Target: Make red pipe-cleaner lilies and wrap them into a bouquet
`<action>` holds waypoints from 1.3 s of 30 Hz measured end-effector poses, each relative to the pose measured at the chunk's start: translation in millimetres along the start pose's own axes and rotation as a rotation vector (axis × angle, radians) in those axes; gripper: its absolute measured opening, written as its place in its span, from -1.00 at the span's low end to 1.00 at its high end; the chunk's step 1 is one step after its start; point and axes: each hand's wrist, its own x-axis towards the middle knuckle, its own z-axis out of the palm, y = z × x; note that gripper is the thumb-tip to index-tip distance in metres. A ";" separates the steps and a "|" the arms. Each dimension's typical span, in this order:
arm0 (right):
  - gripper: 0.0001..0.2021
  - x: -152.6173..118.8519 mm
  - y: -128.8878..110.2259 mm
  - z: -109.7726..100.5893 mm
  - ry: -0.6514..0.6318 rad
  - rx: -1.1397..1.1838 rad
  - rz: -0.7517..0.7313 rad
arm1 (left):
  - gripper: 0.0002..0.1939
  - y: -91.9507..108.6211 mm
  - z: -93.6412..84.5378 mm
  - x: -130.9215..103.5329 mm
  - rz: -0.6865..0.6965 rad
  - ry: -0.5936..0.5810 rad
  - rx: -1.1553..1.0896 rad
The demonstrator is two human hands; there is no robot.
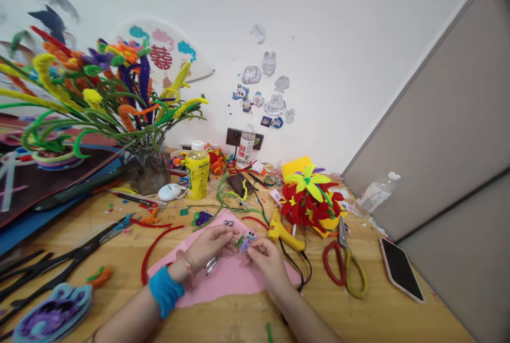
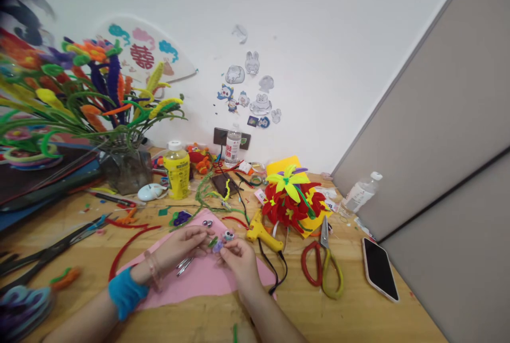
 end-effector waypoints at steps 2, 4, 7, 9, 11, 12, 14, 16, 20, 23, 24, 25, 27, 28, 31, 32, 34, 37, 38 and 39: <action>-0.58 0.2 -0.2 0.5 0.006 0.004 0.008 | -0.45 2.0 0.3 -0.5 0.003 -0.001 0.005; -0.57 0.3 -0.6 0.9 0.011 0.004 0.013 | -0.47 4.4 1.9 -1.6 0.008 0.001 0.019; -0.58 0.2 -1.7 0.7 0.014 0.002 0.021 | -0.50 6.5 5.1 -3.4 0.022 0.021 0.051; -0.59 0.1 -2.3 0.2 0.010 0.000 0.027 | -0.54 6.5 7.0 -4.3 0.035 0.035 0.078; -0.59 0.1 -2.4 -0.4 0.007 0.001 0.032 | -0.58 5.7 8.2 -4.7 0.051 0.041 0.108; -0.59 0.2 -2.3 -0.6 0.007 0.003 0.034 | -0.61 5.1 8.5 -4.7 0.060 0.041 0.121; -0.60 0.2 -2.1 -0.7 0.010 0.013 0.037 | -0.65 3.6 8.4 -4.3 0.077 0.039 0.142; -0.61 0.1 -2.3 -0.4 0.012 0.026 0.038 | -0.67 1.9 7.9 -3.5 0.084 0.036 0.154; -0.62 -0.7 -3.8 0.5 0.014 0.046 0.040 | -0.67 -0.8 7.4 -2.0 0.081 0.022 0.154; -0.61 -0.9 -4.7 0.9 0.012 0.054 0.042 | -0.67 -1.4 7.9 -2.0 0.088 0.014 0.144; -0.60 -0.8 -4.9 0.9 0.012 0.055 0.042 | -0.67 -1.4 8.2 -2.1 0.090 0.013 0.142; -0.60 -0.7 -5.0 0.8 0.012 0.056 0.041 | -0.66 -1.4 8.4 -2.3 0.092 0.012 0.141; -0.60 -0.4 -5.2 0.7 0.013 0.053 0.039 | -0.65 -1.4 8.8 -2.5 0.092 0.009 0.139; -0.60 -0.3 -5.3 0.7 0.013 0.051 0.038 | -0.65 -1.4 9.0 -2.6 0.092 0.006 0.138; -0.60 -0.3 -5.9 1.2 0.005 0.043 0.036 | -0.64 -1.4 10.0 -2.5 0.099 0.003 0.139; -0.60 -0.5 -6.1 1.5 0.001 0.040 0.035 | -0.64 -1.5 10.4 -2.4 0.103 0.005 0.140; -0.60 -1.2 -6.2 2.2 -0.007 0.035 0.033 | -0.62 -1.7 11.3 -2.1 0.107 0.010 0.137; -0.62 -2.7 -6.3 2.9 -0.014 0.030 0.029 | -0.61 -1.8 11.8 -1.8 0.108 0.011 0.128; -0.62 -3.2 -6.6 2.9 -0.018 0.029 0.026 | -0.61 -1.7 11.6 -1.8 0.109 0.012 0.128; -0.62 -3.7 -7.2 2.8 -0.020 0.029 0.020 | -0.62 -1.5 11.4 -2.0 0.112 0.015 0.130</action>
